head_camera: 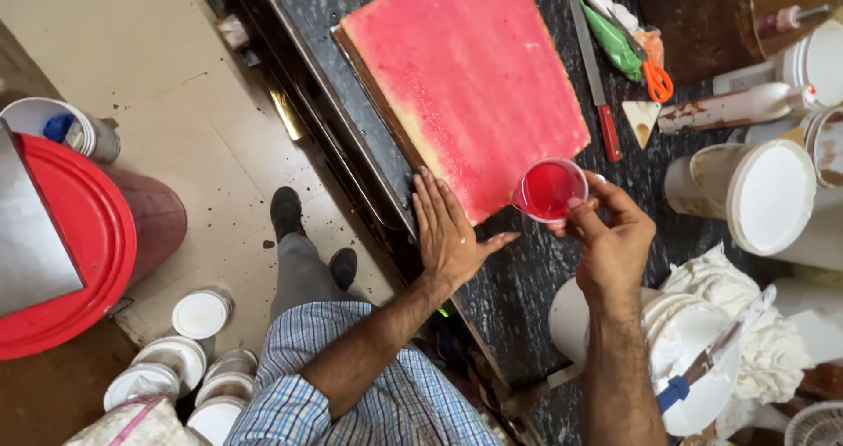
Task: Apply frosting to the surface of a rectangular cake and spread it evenly with a spatula, then add decorative red liquid.
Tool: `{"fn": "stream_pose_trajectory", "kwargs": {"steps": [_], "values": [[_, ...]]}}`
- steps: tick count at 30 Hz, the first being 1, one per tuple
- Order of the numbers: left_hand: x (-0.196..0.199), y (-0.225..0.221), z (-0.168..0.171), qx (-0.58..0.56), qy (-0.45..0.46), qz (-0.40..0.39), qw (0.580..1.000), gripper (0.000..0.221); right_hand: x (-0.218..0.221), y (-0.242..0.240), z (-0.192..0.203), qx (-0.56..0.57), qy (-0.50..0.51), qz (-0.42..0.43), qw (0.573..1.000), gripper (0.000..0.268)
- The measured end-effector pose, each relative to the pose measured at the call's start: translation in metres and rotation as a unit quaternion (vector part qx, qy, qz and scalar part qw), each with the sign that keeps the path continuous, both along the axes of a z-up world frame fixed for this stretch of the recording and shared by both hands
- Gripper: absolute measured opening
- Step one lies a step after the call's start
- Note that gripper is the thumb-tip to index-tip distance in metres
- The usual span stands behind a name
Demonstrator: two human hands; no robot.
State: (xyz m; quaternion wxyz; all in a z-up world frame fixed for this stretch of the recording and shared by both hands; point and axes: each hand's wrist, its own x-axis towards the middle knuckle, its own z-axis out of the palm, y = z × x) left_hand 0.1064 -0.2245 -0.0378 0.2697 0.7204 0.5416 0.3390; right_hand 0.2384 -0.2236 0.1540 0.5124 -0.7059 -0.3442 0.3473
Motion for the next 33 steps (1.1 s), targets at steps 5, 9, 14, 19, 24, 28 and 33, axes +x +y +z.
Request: {"fn": "stream_pose_trajectory", "kwargs": {"steps": [5,9,14,19,24,28,33], "values": [[-0.004,0.028,0.011,-0.036,-0.016,0.029,0.999,0.145,-0.013,0.032,-0.001,-0.001,-0.017,0.011,1.000,0.036],[-0.008,0.056,-0.001,-0.053,0.008,0.043,0.998,0.142,-0.030,0.072,0.003,0.008,-0.025,0.033,0.999,0.035],[-0.032,0.117,0.013,-0.043,-0.008,0.084,0.995,0.141,-0.046,0.127,0.002,0.033,-0.020,0.073,0.997,0.036],[-0.059,0.180,0.008,-0.055,0.025,0.094,0.994,0.138,-0.065,0.179,0.005,0.045,-0.018,0.088,0.995,0.036],[-0.090,0.230,0.000,-0.028,0.030,0.081,0.996,0.141,-0.076,0.211,0.005,0.070,-0.017,0.108,0.992,0.036],[-0.106,0.252,0.007,-0.061,0.040,0.036,0.997,0.144,-0.080,0.208,0.012,0.080,-0.010,0.107,0.991,0.035],[-0.097,0.219,0.020,-0.047,0.057,0.018,0.997,0.149,-0.069,0.171,0.015,0.078,-0.017,0.085,0.993,0.035]]}}
